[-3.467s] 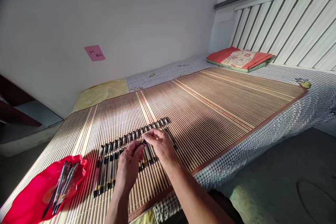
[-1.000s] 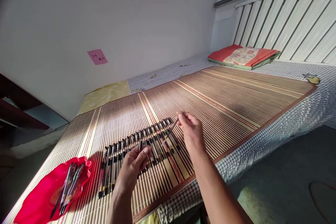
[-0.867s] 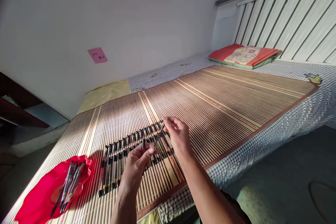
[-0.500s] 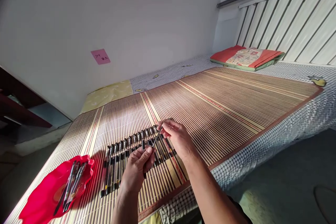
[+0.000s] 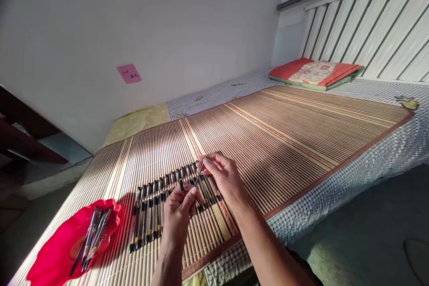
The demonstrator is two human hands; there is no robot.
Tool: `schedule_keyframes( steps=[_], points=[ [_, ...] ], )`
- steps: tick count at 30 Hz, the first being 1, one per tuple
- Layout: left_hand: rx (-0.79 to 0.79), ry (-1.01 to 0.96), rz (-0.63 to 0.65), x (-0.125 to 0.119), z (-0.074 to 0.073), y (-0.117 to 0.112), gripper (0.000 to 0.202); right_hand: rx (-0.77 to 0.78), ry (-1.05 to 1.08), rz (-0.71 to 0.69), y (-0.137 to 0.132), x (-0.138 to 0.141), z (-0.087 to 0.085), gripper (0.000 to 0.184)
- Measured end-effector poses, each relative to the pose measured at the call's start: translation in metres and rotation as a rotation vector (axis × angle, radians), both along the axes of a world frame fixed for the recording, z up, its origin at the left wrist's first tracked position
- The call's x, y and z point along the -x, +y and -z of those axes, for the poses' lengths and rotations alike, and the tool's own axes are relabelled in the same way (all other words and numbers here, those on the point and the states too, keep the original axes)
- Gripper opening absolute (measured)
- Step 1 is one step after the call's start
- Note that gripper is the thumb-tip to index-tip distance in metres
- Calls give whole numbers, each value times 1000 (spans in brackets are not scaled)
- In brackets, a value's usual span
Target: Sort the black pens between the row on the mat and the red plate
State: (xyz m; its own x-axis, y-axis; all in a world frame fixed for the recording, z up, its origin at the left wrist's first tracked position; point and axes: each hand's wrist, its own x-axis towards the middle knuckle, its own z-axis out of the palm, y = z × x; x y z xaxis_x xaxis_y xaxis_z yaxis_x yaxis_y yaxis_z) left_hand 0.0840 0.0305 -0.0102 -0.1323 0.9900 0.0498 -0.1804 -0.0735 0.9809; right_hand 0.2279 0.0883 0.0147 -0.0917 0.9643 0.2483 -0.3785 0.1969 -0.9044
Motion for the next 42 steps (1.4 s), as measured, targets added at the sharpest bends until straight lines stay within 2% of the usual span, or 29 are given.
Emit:
schedule_keyframes(
  steps=[2, 4, 6, 8, 13, 17, 20, 23, 26, 29, 32, 38, 42],
  points=[
    [-19, 30, -19, -2, -1, -1, 41, -9, 51, 10, -3, 6, -3, 27],
    [-10, 33, 21, -3, -4, -3, 41, -26, 76, 72, -6, 10, -6, 28],
    [9, 15, 82, -4, -7, -4, 42, -65, 54, 169, -9, 13, -10, 27],
    [19, -3, 102, -4, -9, -5, 44, -95, -14, 204, -12, 13, -12, 26],
    [30, 80, 33, -4, -11, -5, 49, -81, -293, 43, -17, 18, -10, 21],
    [-2, 269, 49, -10, -18, -9, 52, -37, -425, 55, -21, 23, -10, 11],
    [-4, 326, 134, -7, -26, -12, 53, -32, -487, 47, -15, 4, -14, 12],
    [59, 308, 74, 9, -27, -11, 53, 29, -557, 99, 4, -34, -13, 16],
    [72, 244, -95, 32, -21, -4, 57, 30, -680, 180, 30, -69, -5, 16],
    [55, 143, -173, 48, -15, 1, 58, 47, -938, 156, 51, -81, 8, 13],
    [63, 100, -164, 52, -13, 2, 57, 84, -1068, 151, 64, -73, 21, 11],
    [87, 89, -199, 53, -15, 2, 58, 87, -1119, 180, 81, -54, 49, 12],
    [93, 97, -197, 53, -13, 4, 57, 107, -1156, 244, 88, -48, 60, 12]
  ],
)
